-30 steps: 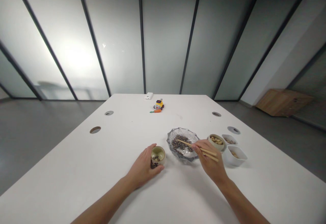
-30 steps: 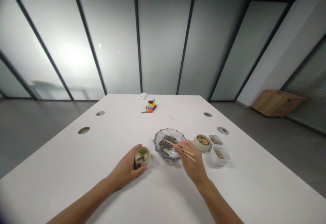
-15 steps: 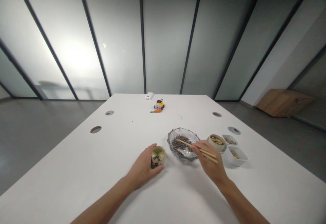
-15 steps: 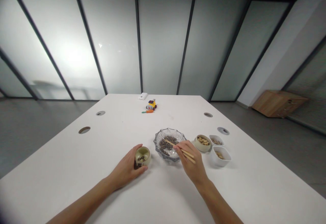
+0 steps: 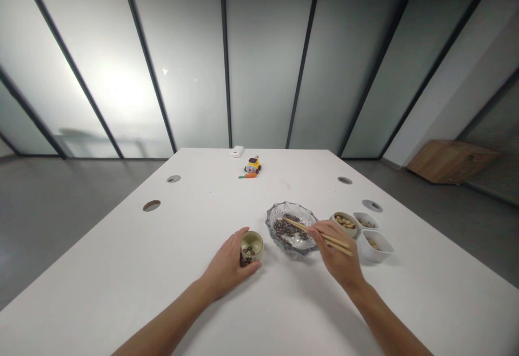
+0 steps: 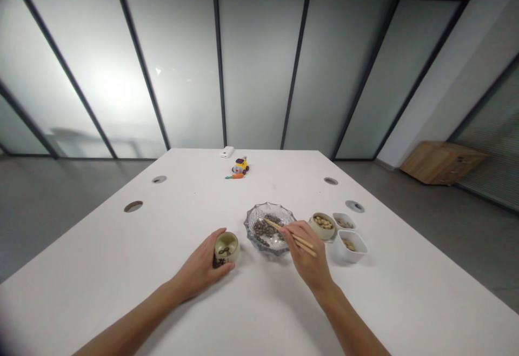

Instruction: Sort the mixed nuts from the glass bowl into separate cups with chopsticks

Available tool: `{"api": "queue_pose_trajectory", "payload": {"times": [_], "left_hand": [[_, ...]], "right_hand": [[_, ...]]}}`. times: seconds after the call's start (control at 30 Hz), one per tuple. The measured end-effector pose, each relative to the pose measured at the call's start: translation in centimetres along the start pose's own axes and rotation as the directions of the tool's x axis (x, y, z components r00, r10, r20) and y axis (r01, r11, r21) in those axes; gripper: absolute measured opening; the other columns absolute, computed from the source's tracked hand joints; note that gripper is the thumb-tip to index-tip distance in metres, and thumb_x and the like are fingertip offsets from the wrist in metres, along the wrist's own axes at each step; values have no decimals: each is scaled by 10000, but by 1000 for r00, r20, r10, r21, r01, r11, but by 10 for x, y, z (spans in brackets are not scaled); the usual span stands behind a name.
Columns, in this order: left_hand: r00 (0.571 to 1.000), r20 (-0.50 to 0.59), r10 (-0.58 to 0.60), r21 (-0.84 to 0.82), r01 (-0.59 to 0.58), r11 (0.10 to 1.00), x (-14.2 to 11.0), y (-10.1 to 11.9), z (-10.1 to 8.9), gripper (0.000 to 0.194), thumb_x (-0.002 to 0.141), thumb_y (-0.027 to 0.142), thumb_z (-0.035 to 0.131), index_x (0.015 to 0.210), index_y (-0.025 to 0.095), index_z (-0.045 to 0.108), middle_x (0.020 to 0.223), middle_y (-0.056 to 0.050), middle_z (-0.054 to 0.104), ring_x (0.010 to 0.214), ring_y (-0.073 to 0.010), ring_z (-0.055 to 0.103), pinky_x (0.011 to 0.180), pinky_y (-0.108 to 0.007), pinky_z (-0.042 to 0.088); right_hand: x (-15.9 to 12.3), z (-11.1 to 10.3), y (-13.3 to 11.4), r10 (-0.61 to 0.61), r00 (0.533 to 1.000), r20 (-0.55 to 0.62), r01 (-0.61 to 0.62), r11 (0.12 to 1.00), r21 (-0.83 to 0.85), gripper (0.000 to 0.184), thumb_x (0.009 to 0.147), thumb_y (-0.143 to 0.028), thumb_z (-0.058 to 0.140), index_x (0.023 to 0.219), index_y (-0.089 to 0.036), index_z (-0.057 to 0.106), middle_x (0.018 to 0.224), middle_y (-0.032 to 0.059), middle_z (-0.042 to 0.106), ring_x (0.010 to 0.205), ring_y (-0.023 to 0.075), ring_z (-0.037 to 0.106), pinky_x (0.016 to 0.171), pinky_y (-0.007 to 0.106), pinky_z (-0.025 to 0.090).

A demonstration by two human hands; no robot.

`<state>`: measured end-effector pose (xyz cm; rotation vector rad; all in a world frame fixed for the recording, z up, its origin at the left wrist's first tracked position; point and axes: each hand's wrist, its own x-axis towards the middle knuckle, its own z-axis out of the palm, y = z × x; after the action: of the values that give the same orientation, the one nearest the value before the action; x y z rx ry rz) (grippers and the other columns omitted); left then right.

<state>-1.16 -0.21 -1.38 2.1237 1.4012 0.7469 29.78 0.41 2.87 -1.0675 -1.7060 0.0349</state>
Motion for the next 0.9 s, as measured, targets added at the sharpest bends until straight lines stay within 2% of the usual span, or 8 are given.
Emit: {"api": "queue_pose_trajectory", "payload": {"times": [0.17, 0.37, 0.53, 0.73, 0.9], "left_hand": [[1000, 3, 0, -7, 0, 1000, 0, 2, -1, 805, 878, 374, 792, 1583, 180, 457, 1633, -201, 546, 1509, -385, 537, 1288, -554, 407], [1000, -15, 21, -25, -21, 999, -1, 2, -1, 785, 877, 376, 788, 1573, 194, 474, 1606, -194, 575, 1490, -380, 558, 1273, -560, 424], [1000, -6, 18, -17, -18, 1000, 0, 1, -1, 797, 878, 387, 788, 1579, 191, 464, 1618, -200, 562, 1495, -383, 551, 1273, -579, 421], [1000, -12, 18, -18, -18, 1000, 0, 2, -1, 787, 875, 371, 793, 1572, 196, 472, 1606, -190, 574, 1483, -377, 563, 1268, -558, 432], [1000, -13, 9, -19, -9, 1000, -1, 4, -2, 787, 874, 381, 803, 1570, 200, 486, 1594, -182, 587, 1476, -382, 571, 1270, -540, 436]], "right_hand": [[0, 0, 3, -13, 999, -50, 11, 999, -30, 270, 1067, -433, 641, 904, -251, 756, 858, 40, 752, 787, 209, 708, 746, 362, 574], [-1, 2, 1, 6, 1000, 10, -5, 1000, -19, 315, 1075, -467, 617, 885, -255, 753, 848, 35, 755, 767, 212, 716, 732, 362, 580], [0, 3, -1, -10, 1000, 1, 10, 1000, -12, 345, 1077, -483, 614, 866, -246, 752, 833, 38, 754, 755, 206, 717, 717, 346, 577], [-1, 2, 0, 28, 999, 32, -28, 1000, 6, 331, 1070, -475, 626, 864, -249, 754, 842, 40, 750, 755, 206, 720, 720, 352, 583], [0, -2, 0, 7, 999, -44, -7, 1000, -9, 306, 1062, -459, 636, 888, -257, 785, 851, 44, 772, 781, 218, 723, 749, 375, 584]]}}
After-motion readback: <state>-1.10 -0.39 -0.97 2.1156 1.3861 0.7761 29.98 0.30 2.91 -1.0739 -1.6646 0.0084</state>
